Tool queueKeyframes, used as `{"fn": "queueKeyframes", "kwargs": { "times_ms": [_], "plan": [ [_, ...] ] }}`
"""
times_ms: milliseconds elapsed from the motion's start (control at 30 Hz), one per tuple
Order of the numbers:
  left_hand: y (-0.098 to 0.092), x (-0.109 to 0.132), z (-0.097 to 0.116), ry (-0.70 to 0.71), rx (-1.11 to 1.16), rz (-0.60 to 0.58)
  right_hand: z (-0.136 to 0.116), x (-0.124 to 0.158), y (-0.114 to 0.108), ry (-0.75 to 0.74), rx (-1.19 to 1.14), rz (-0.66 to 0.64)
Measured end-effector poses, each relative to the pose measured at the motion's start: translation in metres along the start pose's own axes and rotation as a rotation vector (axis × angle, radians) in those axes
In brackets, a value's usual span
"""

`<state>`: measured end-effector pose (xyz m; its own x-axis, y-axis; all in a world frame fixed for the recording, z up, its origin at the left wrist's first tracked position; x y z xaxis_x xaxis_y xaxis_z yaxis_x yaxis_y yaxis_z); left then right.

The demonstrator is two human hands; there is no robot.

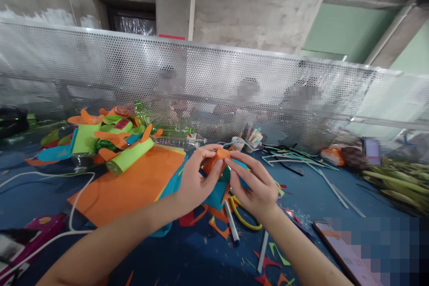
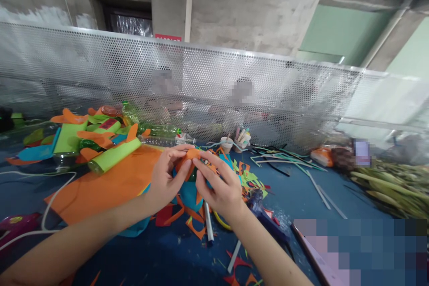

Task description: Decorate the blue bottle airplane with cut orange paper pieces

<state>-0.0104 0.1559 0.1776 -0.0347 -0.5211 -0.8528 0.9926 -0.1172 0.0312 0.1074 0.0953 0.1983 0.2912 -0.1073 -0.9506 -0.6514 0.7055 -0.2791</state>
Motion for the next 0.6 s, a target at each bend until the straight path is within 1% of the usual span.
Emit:
{"fn": "queueKeyframes", "kwargs": {
  "times_ms": [133,367,600],
  "plan": [
    [0.000,-0.001,-0.003,-0.011,0.014,-0.003,0.004,-0.001,0.003,0.063,-0.021,-0.014],
    [-0.004,0.003,-0.004,0.017,-0.067,0.030,0.010,-0.003,0.010,0.156,-0.123,-0.077],
    [-0.005,0.005,-0.002,0.017,-0.089,0.052,0.013,-0.005,0.012,0.243,-0.180,-0.074]
  ]
}}
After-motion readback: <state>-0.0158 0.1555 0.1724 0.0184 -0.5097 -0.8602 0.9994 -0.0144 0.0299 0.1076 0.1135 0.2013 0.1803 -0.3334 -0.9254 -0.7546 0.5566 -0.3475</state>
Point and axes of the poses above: each hand's wrist, its own x-axis away from the middle knuckle, its own y-axis out of the palm, z = x × y, the point moved 10 cm from there along -x, towards the middle knuckle, and after that the axes turned 7 degrees about x, right-handed, at the moved point
